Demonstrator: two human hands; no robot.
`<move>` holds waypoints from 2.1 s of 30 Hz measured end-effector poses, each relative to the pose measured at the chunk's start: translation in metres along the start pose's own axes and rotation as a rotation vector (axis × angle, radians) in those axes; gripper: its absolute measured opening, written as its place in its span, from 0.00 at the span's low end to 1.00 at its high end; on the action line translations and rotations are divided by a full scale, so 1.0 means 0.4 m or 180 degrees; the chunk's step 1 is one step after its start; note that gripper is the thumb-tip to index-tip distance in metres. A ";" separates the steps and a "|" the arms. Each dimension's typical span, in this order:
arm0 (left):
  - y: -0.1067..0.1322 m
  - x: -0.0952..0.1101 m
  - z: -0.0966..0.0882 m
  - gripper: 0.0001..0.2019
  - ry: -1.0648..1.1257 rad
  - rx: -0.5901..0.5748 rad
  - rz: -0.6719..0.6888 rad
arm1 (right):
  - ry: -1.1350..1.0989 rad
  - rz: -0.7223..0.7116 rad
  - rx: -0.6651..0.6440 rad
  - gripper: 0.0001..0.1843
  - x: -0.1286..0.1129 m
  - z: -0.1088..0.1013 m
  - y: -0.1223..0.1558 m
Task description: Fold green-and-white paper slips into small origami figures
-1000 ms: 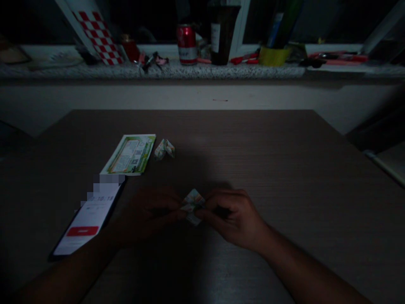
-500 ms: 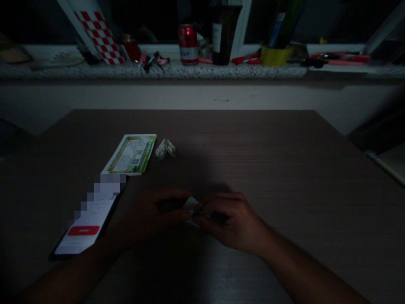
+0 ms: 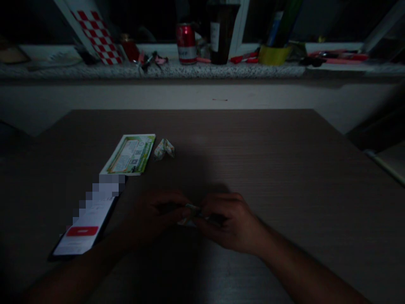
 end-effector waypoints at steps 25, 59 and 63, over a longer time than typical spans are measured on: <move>0.012 0.005 -0.008 0.03 0.0050 0.0410 -0.0104 | -0.0727 0.0840 0.0469 0.04 0.014 -0.003 -0.003; 0.002 -0.005 -0.003 0.03 0.0407 0.0490 -0.0248 | -0.0513 0.0869 0.0588 0.04 0.000 -0.020 -0.004; 0.000 -0.006 -0.007 0.03 0.0541 0.0674 -0.0272 | -0.0999 0.1088 0.0351 0.06 0.012 -0.006 -0.010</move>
Point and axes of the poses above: each hand's wrist, its own y-axis away from the middle knuckle, its own z-axis out of the palm, x = y × z, the point moved 2 cm from there along -y, towards the middle knuckle, and after that the axes turned 2 degrees about -x, right-handed, at the moved point
